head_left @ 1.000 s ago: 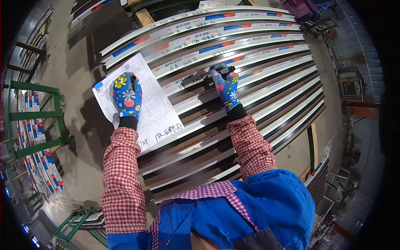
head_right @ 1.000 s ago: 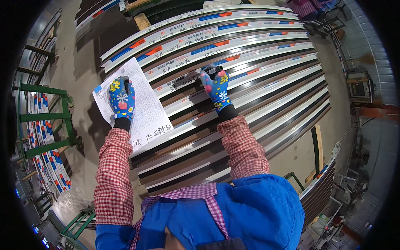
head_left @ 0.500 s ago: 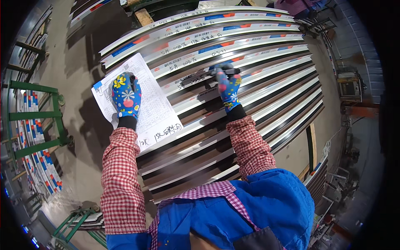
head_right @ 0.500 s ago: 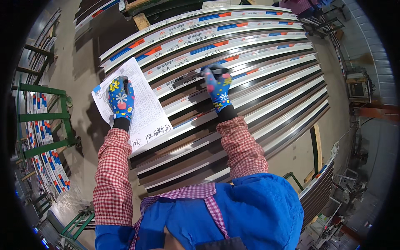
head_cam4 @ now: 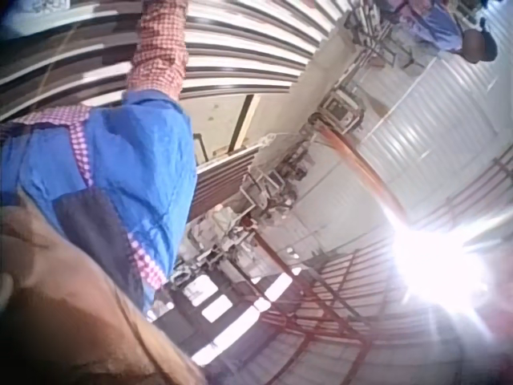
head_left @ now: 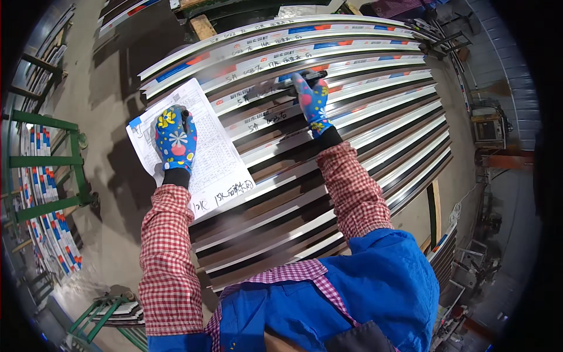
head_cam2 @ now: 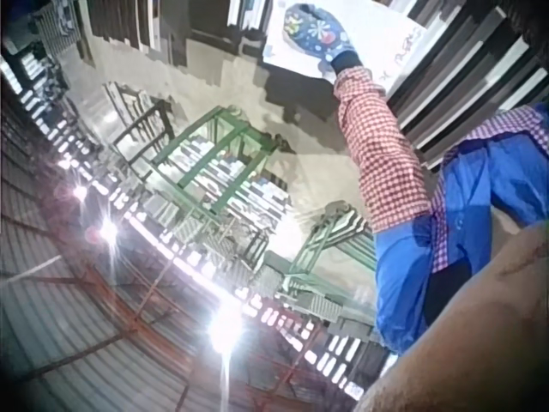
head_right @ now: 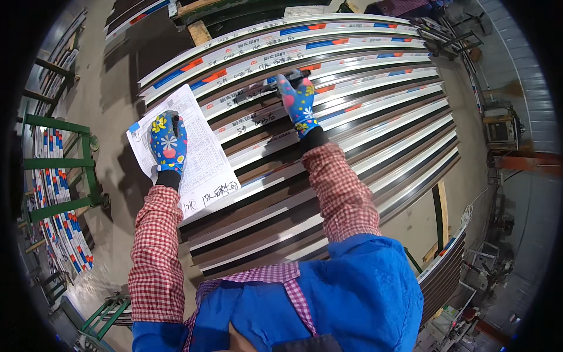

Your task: Labeling and marking stacked metal profiles using a marker and a checklist.

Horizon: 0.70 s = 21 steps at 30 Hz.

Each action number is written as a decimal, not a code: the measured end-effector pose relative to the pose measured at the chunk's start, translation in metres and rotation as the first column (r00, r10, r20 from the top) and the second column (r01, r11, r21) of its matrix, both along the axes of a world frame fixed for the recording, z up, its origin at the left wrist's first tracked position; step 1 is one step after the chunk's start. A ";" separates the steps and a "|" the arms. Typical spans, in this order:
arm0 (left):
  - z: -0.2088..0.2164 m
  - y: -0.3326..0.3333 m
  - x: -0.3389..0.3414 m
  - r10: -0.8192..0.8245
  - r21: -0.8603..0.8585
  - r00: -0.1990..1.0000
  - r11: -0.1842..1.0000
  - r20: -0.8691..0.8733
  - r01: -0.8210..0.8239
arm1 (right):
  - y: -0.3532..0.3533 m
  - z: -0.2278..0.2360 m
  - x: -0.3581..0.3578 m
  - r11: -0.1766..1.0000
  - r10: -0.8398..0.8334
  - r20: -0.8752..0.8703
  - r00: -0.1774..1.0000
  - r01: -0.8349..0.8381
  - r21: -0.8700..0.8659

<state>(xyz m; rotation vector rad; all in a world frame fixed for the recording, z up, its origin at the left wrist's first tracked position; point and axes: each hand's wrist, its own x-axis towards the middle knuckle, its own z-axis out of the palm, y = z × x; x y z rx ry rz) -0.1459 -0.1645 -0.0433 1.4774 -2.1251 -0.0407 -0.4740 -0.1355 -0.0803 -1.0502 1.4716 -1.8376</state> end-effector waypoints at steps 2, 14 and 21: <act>-0.002 -0.003 -0.002 -0.003 -0.024 1.000 1.000 -0.017 0.003 | -0.005 -0.010 -0.005 0.997 -0.044 -0.326 0.944 0.061 0.043; -0.001 -0.002 -0.005 -0.012 -0.017 0.999 1.000 -0.041 0.012 | -0.013 -0.042 -0.014 0.987 -0.076 -0.499 0.863 0.135 0.083; -0.002 -0.003 0.001 -0.014 -0.037 1.000 0.999 -0.011 0.014 | -0.010 -0.023 -0.001 0.975 -0.102 -0.573 0.813 0.195 0.104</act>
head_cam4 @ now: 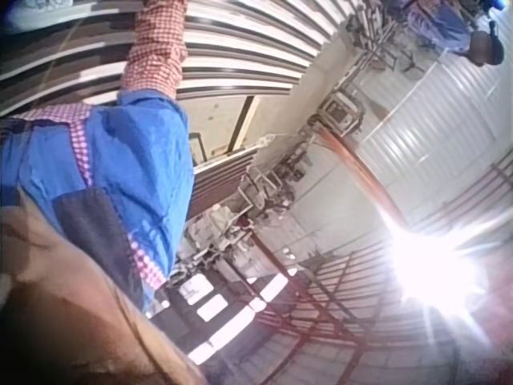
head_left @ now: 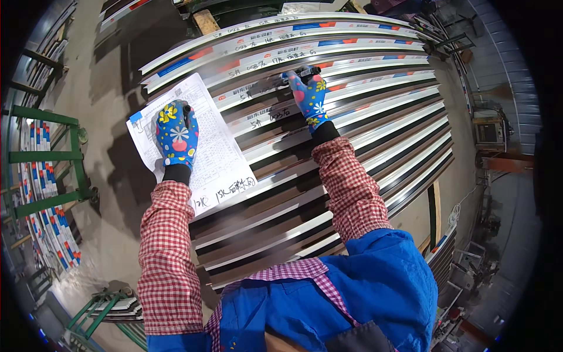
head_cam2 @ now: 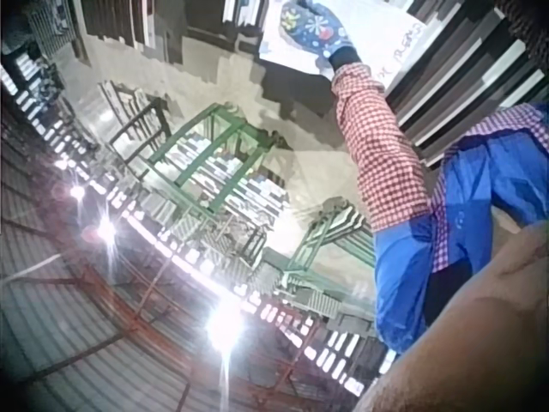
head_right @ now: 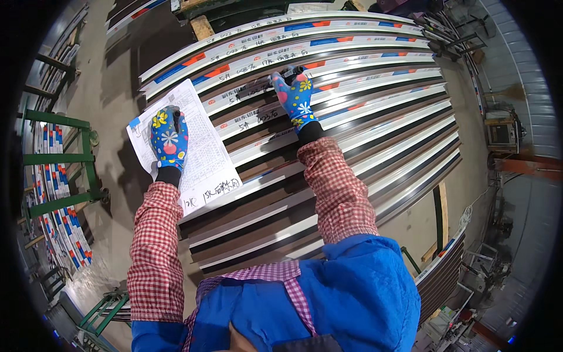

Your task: Labeling and marking stacked metal profiles using a marker and a checklist.

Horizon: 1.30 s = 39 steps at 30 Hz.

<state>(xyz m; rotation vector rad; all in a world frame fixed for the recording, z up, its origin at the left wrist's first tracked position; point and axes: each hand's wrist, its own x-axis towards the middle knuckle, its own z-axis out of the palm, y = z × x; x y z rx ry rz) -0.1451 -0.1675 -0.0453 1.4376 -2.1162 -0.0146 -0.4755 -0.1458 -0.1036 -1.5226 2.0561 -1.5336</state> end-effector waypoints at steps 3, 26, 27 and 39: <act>-0.003 -0.001 -0.002 0.000 0.000 1.000 1.000 -0.005 0.000 | -0.003 -0.010 -0.001 0.983 0.147 0.480 0.865 -0.075 -0.167; 0.000 0.001 0.004 -0.033 -0.074 0.999 0.997 -0.044 0.030 | 0.173 0.059 0.079 0.992 0.120 0.691 0.712 -0.108 -0.061; 0.002 0.000 0.006 -0.043 0.014 0.990 0.999 -0.137 0.045 | 0.175 0.055 0.083 0.991 0.129 0.653 0.746 -0.109 -0.072; 0.017 0.154 0.025 -0.154 0.227 0.932 0.945 -0.327 0.236 | 0.148 0.066 0.110 0.980 0.190 0.081 0.978 -0.194 0.044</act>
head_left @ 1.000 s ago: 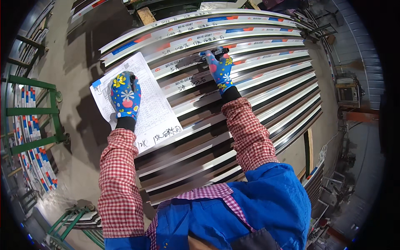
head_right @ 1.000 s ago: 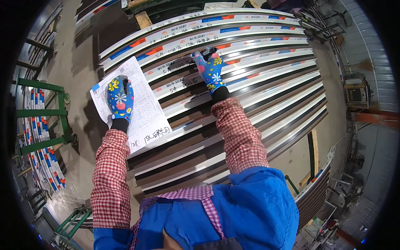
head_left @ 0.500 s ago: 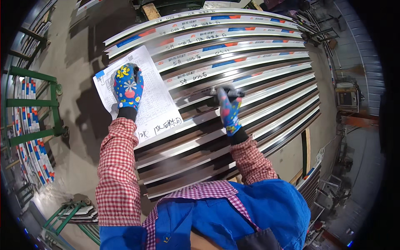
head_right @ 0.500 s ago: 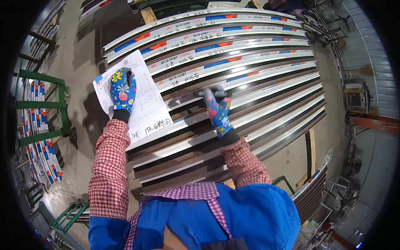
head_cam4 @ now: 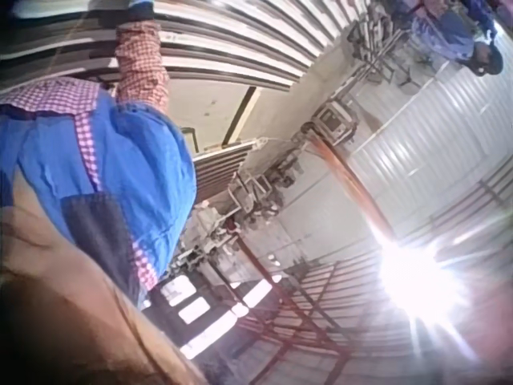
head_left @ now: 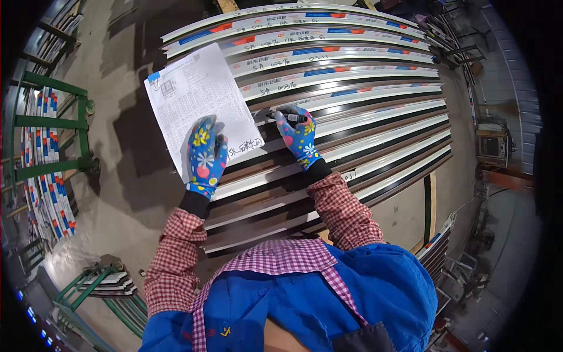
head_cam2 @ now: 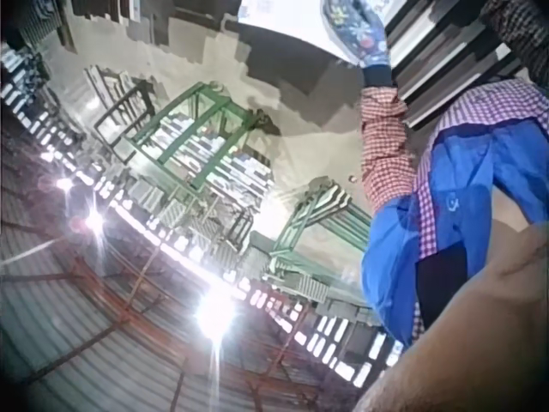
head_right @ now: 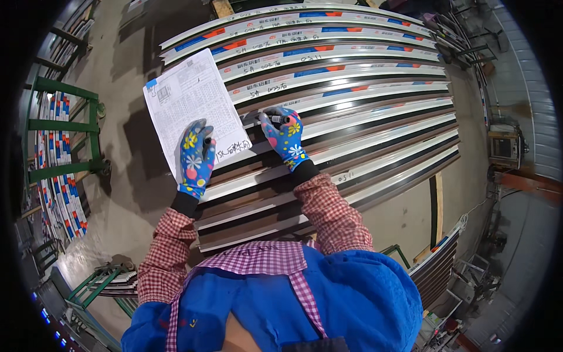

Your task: Labeling and marking stacked metal profiles using a marker and a checklist.

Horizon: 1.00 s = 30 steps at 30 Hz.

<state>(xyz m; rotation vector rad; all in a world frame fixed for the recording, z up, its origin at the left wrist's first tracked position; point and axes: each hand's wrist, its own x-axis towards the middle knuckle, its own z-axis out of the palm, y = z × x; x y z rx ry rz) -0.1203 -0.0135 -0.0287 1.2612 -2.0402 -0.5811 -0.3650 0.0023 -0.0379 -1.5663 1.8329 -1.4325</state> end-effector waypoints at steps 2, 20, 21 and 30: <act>-0.001 0.006 0.004 -0.016 -0.159 0.991 0.987 0.132 0.037 | 0.000 -0.006 -0.003 1.000 0.028 0.002 1.000 -0.028 0.014; -0.016 -0.002 0.004 0.070 -0.256 0.976 0.967 0.204 -0.016 | 0.001 -0.032 -0.012 0.993 -0.087 0.019 0.996 0.088 -0.080; -0.016 -0.002 0.005 0.071 -0.261 0.975 0.965 0.212 -0.013 | 0.000 -0.030 -0.010 0.989 -0.128 -0.012 0.992 0.127 -0.082; -0.022 -0.004 0.004 0.079 -0.277 0.972 0.961 0.221 -0.015 | 0.001 -0.028 -0.012 0.996 -0.086 0.079 0.993 0.089 -0.030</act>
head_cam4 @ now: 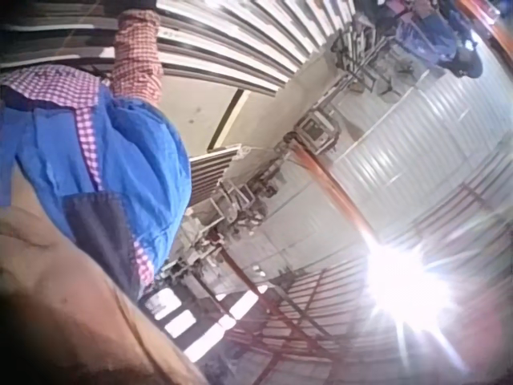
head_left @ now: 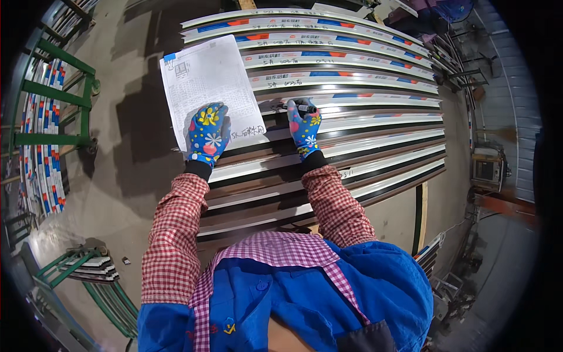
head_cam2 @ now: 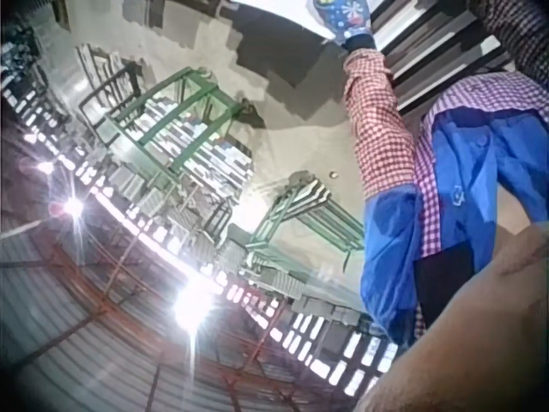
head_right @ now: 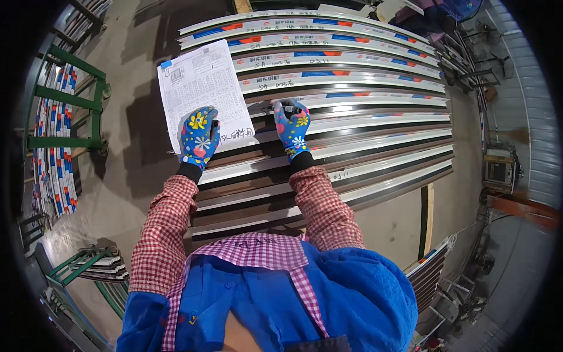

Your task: Labeling and marking stacked metal profiles using a marker and a checklist.

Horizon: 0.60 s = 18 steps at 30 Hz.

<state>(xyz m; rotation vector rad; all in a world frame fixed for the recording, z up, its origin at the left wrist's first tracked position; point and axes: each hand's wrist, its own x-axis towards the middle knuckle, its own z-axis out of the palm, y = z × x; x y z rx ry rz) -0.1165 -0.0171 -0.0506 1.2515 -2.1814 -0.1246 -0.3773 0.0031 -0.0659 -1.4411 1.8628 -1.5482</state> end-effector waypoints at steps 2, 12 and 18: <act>0.000 0.000 0.003 -0.001 0.004 1.000 1.000 0.005 0.001 | 0.002 -0.003 0.001 1.000 -0.028 -0.219 0.975 0.026 -0.013; -0.001 0.000 0.001 0.001 0.035 0.999 0.999 0.044 -0.002 | 0.001 -0.022 -0.010 0.998 -0.053 -0.036 0.998 0.052 -0.020; -0.002 0.000 0.002 0.013 0.023 0.998 1.000 0.059 -0.014 | 0.003 0.002 -0.030 0.998 -0.038 -0.190 0.981 0.049 0.050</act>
